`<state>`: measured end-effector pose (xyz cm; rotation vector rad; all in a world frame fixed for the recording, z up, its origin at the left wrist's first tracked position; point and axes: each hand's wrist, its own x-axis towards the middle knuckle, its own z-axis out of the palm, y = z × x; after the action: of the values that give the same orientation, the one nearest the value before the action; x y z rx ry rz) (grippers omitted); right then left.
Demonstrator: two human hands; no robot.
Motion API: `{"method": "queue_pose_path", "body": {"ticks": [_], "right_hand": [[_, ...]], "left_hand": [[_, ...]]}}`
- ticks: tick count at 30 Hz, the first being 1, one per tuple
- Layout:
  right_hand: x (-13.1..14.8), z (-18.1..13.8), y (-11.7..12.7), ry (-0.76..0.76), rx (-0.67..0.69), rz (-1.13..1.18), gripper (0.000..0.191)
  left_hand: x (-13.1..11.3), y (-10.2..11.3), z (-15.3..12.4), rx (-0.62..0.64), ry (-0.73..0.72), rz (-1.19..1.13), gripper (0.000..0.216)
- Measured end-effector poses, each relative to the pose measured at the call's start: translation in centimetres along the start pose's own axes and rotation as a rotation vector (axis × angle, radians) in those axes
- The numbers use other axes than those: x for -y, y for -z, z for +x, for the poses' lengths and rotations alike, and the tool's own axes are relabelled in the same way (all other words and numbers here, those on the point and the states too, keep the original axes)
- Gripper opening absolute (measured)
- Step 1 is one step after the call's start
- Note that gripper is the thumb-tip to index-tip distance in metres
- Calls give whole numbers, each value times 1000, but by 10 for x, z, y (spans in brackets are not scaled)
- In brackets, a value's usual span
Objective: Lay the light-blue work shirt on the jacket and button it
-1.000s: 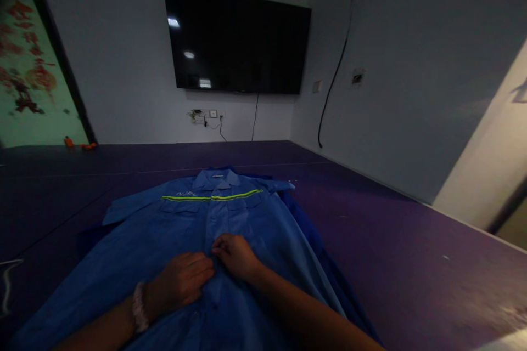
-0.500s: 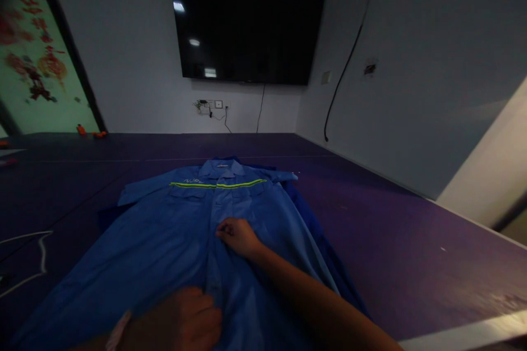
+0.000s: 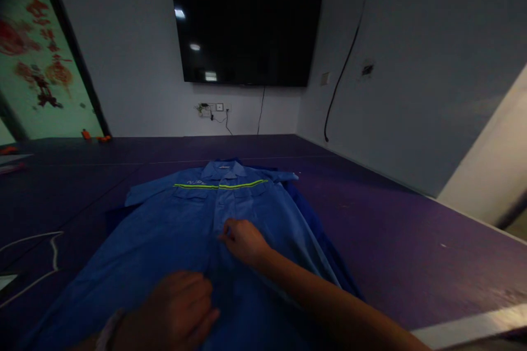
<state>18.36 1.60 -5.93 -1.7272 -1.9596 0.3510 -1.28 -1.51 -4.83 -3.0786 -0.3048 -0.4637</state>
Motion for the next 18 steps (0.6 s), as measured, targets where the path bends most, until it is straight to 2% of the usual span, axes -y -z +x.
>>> {"method": "queue_pose_path", "body": {"ticks": [2, 4, 6, 11, 18], "right_hand": [[14, -15, 2, 22, 58, -139, 28], [26, -31, 0, 66, 124, -255, 39], [34, -43, -4, 85, 151, -323, 47], [35, -58, -15, 107, 150, -363, 53], [29, -58, -19, 68, 201, -354, 49]], "left_hand": [[12, 2, 12, -21, 227, -4, 31], [23, -3, 17, 15, 429, -31, 27], [30, -10, 16, 55, 528, -62, 23], [33, -23, 5, 70, 547, -124, 10], [34, -32, -2, -9, 438, -137, 11]]}}
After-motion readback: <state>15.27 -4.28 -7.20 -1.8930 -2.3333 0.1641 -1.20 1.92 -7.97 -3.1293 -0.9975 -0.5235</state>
